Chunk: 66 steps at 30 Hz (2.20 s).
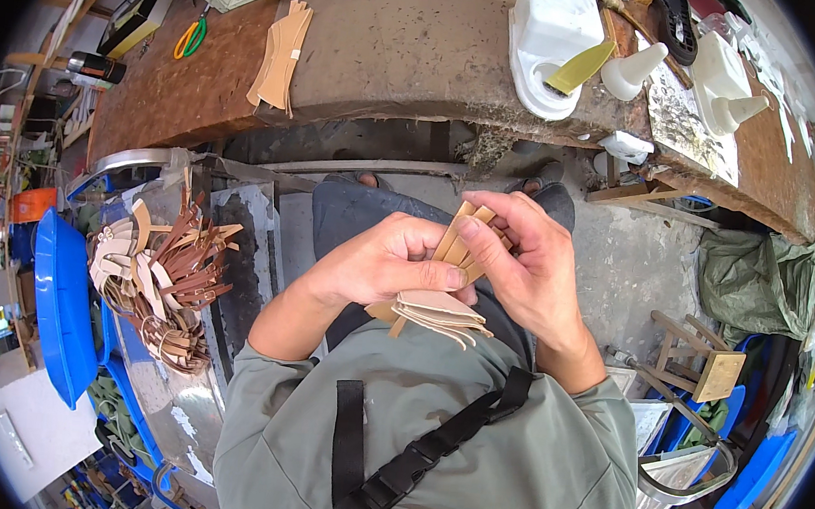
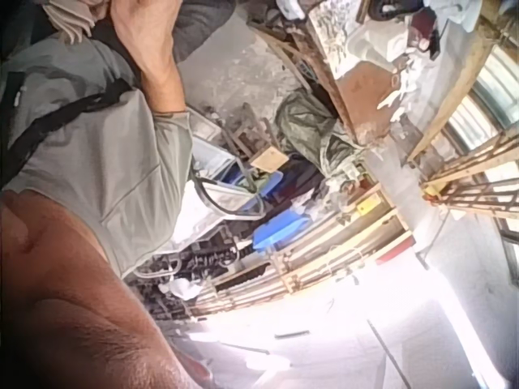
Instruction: The recorder is applying adhesive to small leather shoe components and stacking them.
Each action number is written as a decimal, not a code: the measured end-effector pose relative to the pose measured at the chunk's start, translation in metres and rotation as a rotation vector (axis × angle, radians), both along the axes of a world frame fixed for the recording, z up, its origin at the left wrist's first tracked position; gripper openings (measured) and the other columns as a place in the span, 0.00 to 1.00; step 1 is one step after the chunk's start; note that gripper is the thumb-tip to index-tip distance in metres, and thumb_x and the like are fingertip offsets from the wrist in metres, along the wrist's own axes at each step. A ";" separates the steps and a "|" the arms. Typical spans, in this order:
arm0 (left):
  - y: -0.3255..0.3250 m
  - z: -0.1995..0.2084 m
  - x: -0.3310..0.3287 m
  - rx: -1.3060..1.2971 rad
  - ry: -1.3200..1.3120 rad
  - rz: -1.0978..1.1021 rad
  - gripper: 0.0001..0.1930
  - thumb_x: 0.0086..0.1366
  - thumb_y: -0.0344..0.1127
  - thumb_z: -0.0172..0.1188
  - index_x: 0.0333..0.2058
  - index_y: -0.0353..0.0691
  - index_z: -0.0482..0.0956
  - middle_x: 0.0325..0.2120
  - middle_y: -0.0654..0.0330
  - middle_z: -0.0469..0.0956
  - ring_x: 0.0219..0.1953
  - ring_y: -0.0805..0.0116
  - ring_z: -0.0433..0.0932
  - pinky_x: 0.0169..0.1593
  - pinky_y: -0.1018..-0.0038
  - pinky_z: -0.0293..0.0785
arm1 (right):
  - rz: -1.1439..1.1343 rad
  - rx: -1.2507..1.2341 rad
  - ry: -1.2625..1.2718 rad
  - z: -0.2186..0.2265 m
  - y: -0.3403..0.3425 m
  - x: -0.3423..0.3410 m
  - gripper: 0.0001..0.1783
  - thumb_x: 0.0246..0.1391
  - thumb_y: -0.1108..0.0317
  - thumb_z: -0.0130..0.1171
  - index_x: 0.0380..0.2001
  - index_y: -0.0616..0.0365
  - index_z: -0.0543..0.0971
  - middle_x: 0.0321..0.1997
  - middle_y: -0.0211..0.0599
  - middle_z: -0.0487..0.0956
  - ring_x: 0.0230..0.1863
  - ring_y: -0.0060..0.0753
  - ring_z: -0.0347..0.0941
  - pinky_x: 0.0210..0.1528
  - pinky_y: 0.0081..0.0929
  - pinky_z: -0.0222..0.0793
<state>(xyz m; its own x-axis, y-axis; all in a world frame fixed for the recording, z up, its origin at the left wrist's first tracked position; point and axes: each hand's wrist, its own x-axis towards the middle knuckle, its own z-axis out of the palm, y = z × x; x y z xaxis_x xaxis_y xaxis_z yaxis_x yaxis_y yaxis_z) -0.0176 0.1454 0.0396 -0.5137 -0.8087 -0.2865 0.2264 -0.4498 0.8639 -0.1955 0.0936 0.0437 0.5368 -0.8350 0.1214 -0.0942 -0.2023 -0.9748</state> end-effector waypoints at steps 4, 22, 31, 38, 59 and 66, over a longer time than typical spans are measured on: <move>-0.004 -0.009 -0.001 -0.001 0.012 -0.017 0.13 0.62 0.36 0.56 0.39 0.31 0.75 0.31 0.58 0.79 0.35 0.74 0.77 0.39 0.77 0.73 | 0.107 -0.077 0.036 0.003 -0.006 -0.001 0.11 0.52 0.75 0.53 0.41 0.63 0.74 0.27 0.37 0.72 0.26 0.26 0.70 0.28 0.19 0.67; -0.005 0.002 -0.001 0.002 -0.014 -0.041 0.14 0.63 0.37 0.55 0.38 0.30 0.77 0.30 0.59 0.79 0.35 0.75 0.77 0.40 0.78 0.73 | 0.067 0.397 -0.163 0.001 -0.006 -0.013 0.05 0.52 0.72 0.59 0.28 0.63 0.76 0.24 0.26 0.73 0.23 0.11 0.68 0.23 0.12 0.64; 0.001 -0.008 -0.010 0.082 0.075 0.140 0.11 0.60 0.34 0.58 0.36 0.31 0.78 0.28 0.62 0.78 0.30 0.79 0.74 0.33 0.80 0.70 | 0.031 -0.203 -0.035 -0.005 -0.009 -0.001 0.09 0.44 0.74 0.63 0.32 0.61 0.78 0.27 0.35 0.74 0.25 0.28 0.70 0.27 0.21 0.68; 0.009 -0.011 -0.013 0.101 0.030 0.245 0.12 0.63 0.37 0.55 0.34 0.32 0.79 0.26 0.67 0.76 0.28 0.83 0.71 0.30 0.82 0.68 | -0.144 0.003 -0.040 -0.010 0.003 -0.006 0.07 0.46 0.72 0.63 0.30 0.61 0.79 0.26 0.32 0.73 0.27 0.21 0.70 0.27 0.18 0.66; -0.004 -0.015 -0.010 0.011 0.109 -0.115 0.15 0.65 0.40 0.51 0.35 0.32 0.77 0.30 0.60 0.79 0.34 0.74 0.76 0.39 0.77 0.73 | 0.114 0.076 -0.044 -0.014 -0.008 -0.012 0.06 0.49 0.72 0.60 0.32 0.61 0.77 0.26 0.34 0.71 0.24 0.21 0.68 0.26 0.19 0.65; -0.014 -0.015 -0.011 -0.016 0.102 -0.181 0.14 0.65 0.40 0.52 0.34 0.32 0.77 0.29 0.60 0.79 0.34 0.74 0.77 0.38 0.77 0.73 | 0.289 0.013 -0.007 -0.009 -0.023 -0.006 0.06 0.48 0.70 0.61 0.30 0.61 0.77 0.24 0.31 0.71 0.24 0.25 0.68 0.25 0.22 0.64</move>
